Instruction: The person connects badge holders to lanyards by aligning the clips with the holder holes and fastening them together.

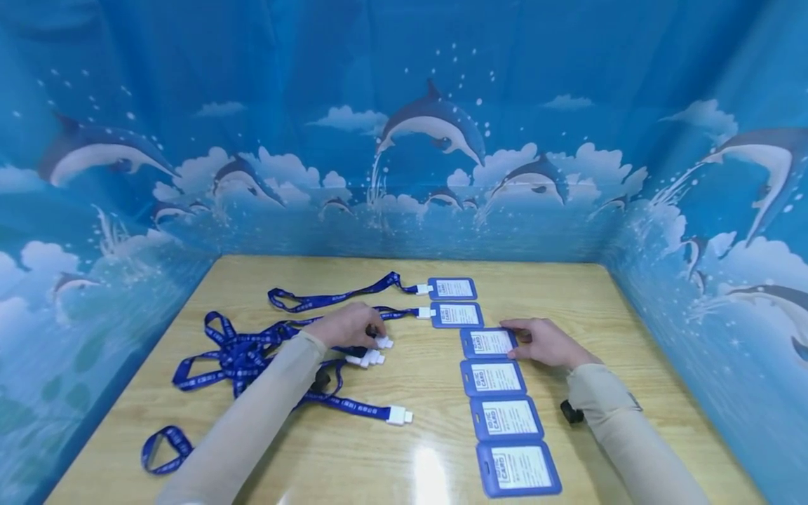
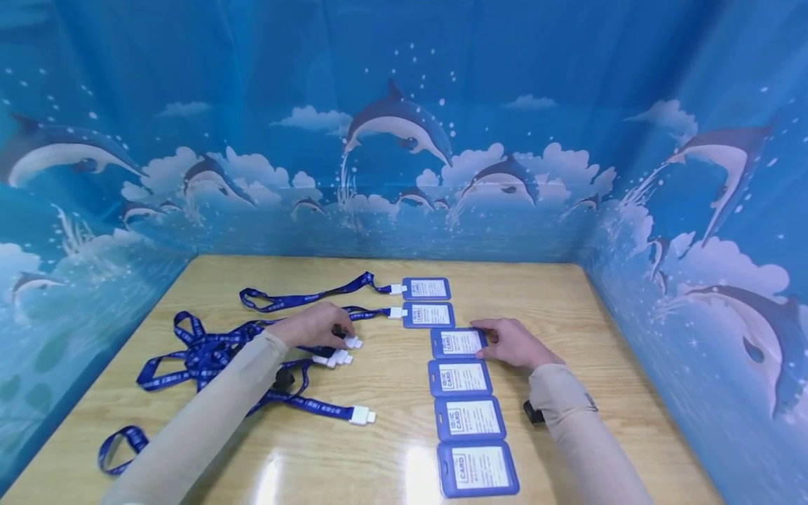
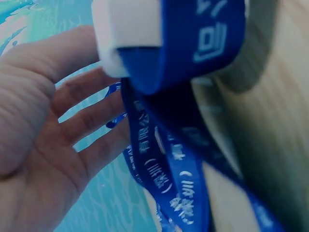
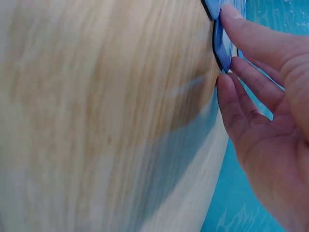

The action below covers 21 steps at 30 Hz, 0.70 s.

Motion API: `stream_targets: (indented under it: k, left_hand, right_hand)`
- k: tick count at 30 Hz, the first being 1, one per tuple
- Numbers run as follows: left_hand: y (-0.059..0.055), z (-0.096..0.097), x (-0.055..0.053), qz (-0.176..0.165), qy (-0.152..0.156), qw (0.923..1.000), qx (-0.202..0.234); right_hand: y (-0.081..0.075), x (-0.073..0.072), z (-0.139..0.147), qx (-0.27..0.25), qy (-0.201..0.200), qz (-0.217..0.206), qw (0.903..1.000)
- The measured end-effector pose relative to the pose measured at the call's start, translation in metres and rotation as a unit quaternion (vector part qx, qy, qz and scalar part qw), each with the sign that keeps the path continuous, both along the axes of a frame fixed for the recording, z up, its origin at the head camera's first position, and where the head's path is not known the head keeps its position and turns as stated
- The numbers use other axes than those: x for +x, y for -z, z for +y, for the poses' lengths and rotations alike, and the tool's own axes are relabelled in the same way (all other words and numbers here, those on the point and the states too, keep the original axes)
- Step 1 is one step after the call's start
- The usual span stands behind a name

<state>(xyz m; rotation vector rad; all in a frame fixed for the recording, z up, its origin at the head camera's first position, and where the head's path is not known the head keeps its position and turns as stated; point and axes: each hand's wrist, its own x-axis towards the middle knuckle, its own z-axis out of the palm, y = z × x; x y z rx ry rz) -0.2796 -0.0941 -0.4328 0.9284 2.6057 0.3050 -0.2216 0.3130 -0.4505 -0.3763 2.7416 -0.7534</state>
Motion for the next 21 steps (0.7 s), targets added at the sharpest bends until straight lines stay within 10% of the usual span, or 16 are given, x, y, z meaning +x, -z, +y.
stream_targets:
  k: [21]
  left_hand:
    - [-0.0065,0.0038,0.006,0.09,0.024,0.9945,0.047]
  right_hand:
    - [0.001,0.0018,0.0059,-0.016,0.013,-0.018,0.9996]
